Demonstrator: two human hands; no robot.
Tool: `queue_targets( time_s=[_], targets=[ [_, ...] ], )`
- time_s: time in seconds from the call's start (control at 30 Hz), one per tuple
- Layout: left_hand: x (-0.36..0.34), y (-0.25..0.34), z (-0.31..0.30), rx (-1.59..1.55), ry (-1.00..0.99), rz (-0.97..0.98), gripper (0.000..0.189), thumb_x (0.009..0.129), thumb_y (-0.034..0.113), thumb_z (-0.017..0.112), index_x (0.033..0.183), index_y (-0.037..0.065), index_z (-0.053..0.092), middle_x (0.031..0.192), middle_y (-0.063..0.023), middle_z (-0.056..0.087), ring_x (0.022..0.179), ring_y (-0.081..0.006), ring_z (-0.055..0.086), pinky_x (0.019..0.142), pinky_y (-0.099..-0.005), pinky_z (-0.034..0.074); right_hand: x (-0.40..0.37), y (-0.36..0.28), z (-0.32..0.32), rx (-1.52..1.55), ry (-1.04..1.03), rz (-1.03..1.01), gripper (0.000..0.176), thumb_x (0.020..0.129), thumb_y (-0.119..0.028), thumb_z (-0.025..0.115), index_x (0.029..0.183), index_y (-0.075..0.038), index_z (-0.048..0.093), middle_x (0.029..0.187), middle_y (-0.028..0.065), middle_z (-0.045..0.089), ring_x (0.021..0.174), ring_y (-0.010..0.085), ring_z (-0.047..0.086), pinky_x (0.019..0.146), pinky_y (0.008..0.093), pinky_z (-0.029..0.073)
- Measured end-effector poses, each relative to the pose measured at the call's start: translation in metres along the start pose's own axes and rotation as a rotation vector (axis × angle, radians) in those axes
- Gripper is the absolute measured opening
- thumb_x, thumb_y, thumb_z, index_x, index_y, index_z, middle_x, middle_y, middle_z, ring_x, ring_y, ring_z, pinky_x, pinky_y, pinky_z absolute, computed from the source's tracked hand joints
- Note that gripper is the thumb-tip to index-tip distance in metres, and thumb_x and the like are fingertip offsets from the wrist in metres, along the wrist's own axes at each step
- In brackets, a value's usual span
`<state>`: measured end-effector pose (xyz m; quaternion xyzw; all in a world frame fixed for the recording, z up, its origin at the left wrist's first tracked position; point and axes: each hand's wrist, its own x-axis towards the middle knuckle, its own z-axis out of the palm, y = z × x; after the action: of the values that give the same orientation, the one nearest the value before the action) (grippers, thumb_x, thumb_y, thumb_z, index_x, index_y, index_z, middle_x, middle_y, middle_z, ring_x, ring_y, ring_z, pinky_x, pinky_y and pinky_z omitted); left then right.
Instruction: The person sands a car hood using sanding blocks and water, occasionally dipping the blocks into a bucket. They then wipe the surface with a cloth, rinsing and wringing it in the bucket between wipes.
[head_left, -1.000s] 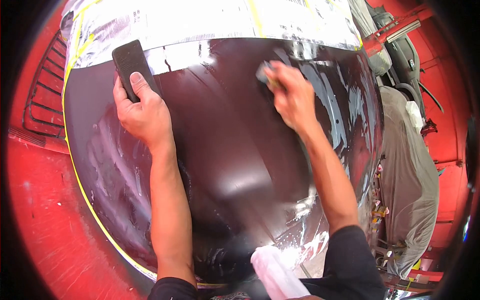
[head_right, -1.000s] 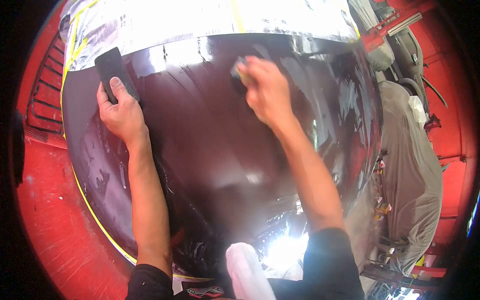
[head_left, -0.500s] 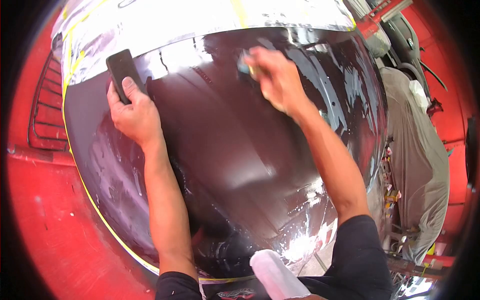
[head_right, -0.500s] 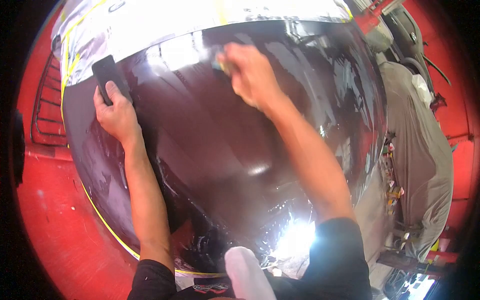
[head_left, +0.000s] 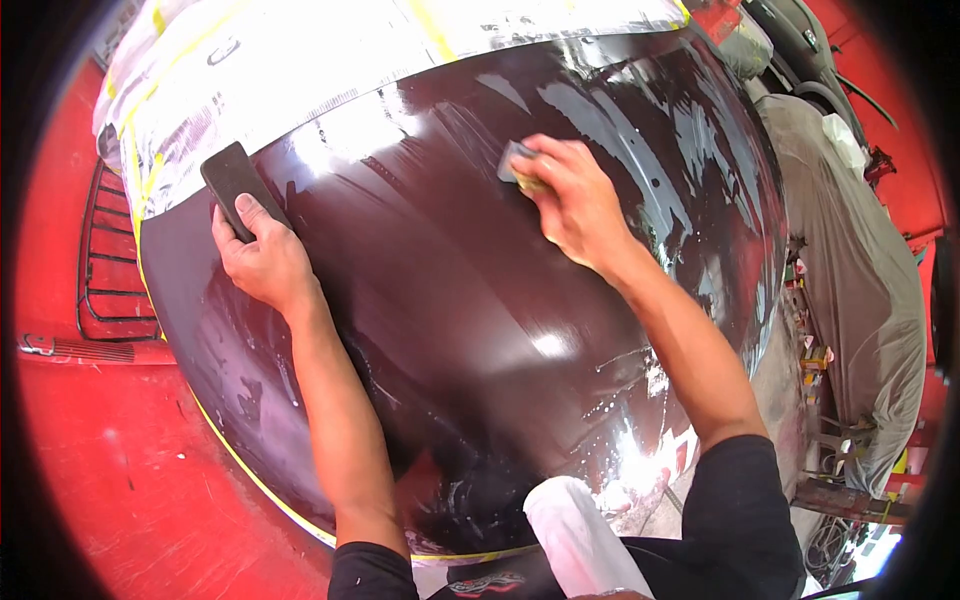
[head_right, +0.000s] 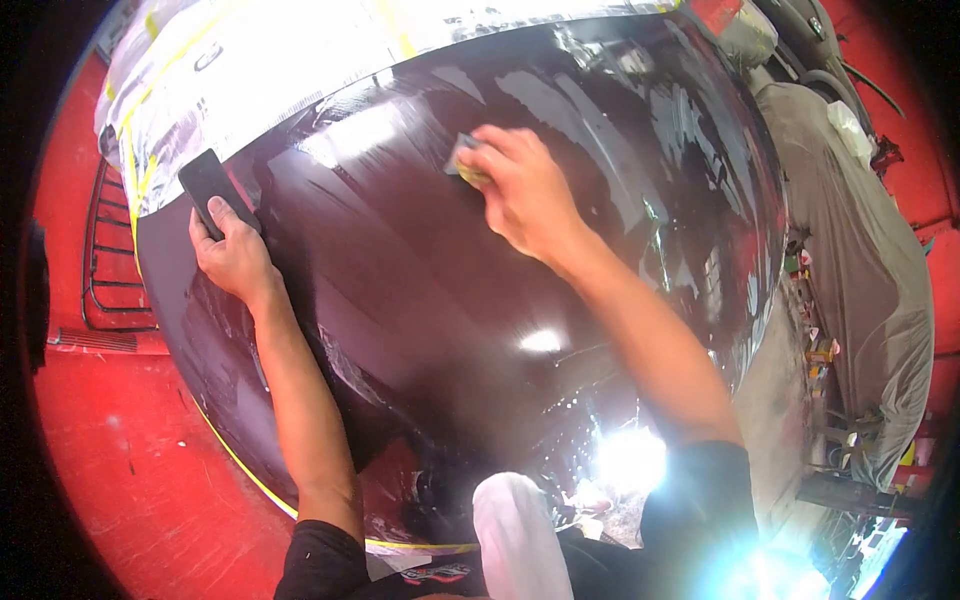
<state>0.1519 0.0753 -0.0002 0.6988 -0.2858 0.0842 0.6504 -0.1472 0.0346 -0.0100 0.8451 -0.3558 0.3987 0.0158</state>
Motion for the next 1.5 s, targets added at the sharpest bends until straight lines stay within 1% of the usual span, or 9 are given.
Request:
queue_targets(
  time_s=[0.23, 0.3, 0.5, 0.63, 0.67, 0.87, 1.1, 1.23, 1.5],
  targets=[
    [-0.004, 0.003, -0.001, -0.025, -0.025, -0.024, 0.039, 0.098, 0.025, 0.061, 0.123, -0.004, 0.062, 0.106, -0.0124, 0.07, 0.09, -0.0179, 0.065, 0.081, -0.0309, 0.051, 0.051, 0.018, 0.028, 0.011, -0.092, -0.02, 0.043, 0.071, 0.008, 0.065, 0.11, -0.011, 0.068, 0.115, 0.0088, 0.064, 0.101, 0.0333, 0.059, 0.088, 0.0431, 0.049],
    [-0.001, 0.007, -0.001, 0.001, -0.003, -0.019, 0.039, 0.098, 0.025, 0.061, 0.123, -0.004, 0.062, 0.106, -0.0122, 0.07, 0.089, -0.0172, 0.065, 0.081, -0.0305, 0.051, 0.0, -0.003, 0.004, 0.062, 0.018, -0.01, 0.032, 0.075, 0.003, 0.062, 0.103, -0.009, 0.068, 0.106, 0.0099, 0.063, 0.094, 0.0342, 0.057, 0.083, 0.0435, 0.048],
    [0.002, -0.006, -0.004, 0.004, -0.059, -0.046, 0.045, 0.097, 0.028, 0.062, 0.125, -0.007, 0.06, 0.111, -0.0161, 0.07, 0.097, -0.0221, 0.065, 0.088, -0.0333, 0.05, 0.093, 0.023, 0.061, 0.113, 0.007, -0.006, 0.022, 0.073, -0.001, 0.062, 0.092, -0.009, 0.068, 0.092, 0.0084, 0.065, 0.092, 0.0331, 0.058, 0.081, 0.0433, 0.048],
    [0.001, -0.004, 0.001, -0.058, -0.061, 0.001, 0.043, 0.099, 0.027, 0.061, 0.127, -0.006, 0.059, 0.119, -0.0165, 0.067, 0.104, -0.0221, 0.064, 0.091, -0.0322, 0.048, 0.039, -0.008, 0.019, 0.04, -0.162, 0.019, 0.025, 0.072, 0.0, 0.065, 0.094, -0.012, 0.067, 0.106, 0.0073, 0.064, 0.1, 0.0321, 0.058, 0.084, 0.0431, 0.048],
    [0.002, -0.008, 0.003, -0.084, -0.056, 0.022, 0.041, 0.099, 0.026, 0.061, 0.125, -0.006, 0.06, 0.114, -0.0161, 0.069, 0.1, -0.0217, 0.065, 0.089, -0.032, 0.049, 0.009, -0.019, 0.014, 0.075, 0.011, -0.016, 0.028, 0.072, 0.001, 0.067, 0.096, -0.013, 0.066, 0.107, 0.0062, 0.063, 0.102, 0.0312, 0.057, 0.087, 0.0427, 0.048],
    [0.002, -0.009, 0.002, -0.086, -0.062, 0.057, 0.041, 0.099, 0.025, 0.061, 0.124, -0.007, 0.06, 0.111, -0.0151, 0.07, 0.096, -0.0207, 0.066, 0.087, -0.0315, 0.05, 0.092, 0.0, 0.067, 0.134, -0.1, -0.012, 0.026, 0.072, 0.003, 0.063, 0.092, -0.012, 0.07, 0.1, 0.0053, 0.064, 0.1, 0.0293, 0.059, 0.086, 0.042, 0.049],
    [0.0, -0.001, 0.002, -0.075, -0.049, -0.018, 0.041, 0.099, 0.025, 0.061, 0.125, -0.006, 0.06, 0.112, -0.0141, 0.069, 0.098, -0.0204, 0.065, 0.089, -0.0312, 0.049, 0.011, -0.024, 0.016, 0.188, 0.042, -0.112, 0.024, 0.069, 0.003, 0.062, 0.089, -0.009, 0.066, 0.087, 0.0066, 0.064, 0.089, 0.0321, 0.061, 0.082, 0.0427, 0.05],
    [0.0, 0.002, -0.001, 0.039, -0.011, 0.012, 0.045, 0.097, 0.028, 0.063, 0.126, -0.007, 0.059, 0.117, -0.018, 0.069, 0.104, -0.024, 0.065, 0.094, -0.0345, 0.049, 0.099, -0.01, 0.073, 0.306, -0.011, -0.166, 0.03, 0.067, 0.002, 0.063, 0.094, -0.009, 0.068, 0.093, 0.0064, 0.068, 0.089, 0.0312, 0.063, 0.077, 0.0426, 0.051],
    [0.002, 0.001, -0.002, -0.006, 0.027, 0.013, 0.036, 0.098, 0.025, 0.061, 0.121, -0.003, 0.063, 0.104, -0.0136, 0.072, 0.09, -0.0213, 0.068, 0.083, -0.0339, 0.051, 0.034, -0.022, 0.039, 0.262, -0.097, -0.179, 0.045, 0.068, 0.01, 0.058, 0.107, -0.009, 0.068, 0.109, 0.0109, 0.066, 0.101, 0.0366, 0.06, 0.088, 0.0446, 0.049]
  ],
)
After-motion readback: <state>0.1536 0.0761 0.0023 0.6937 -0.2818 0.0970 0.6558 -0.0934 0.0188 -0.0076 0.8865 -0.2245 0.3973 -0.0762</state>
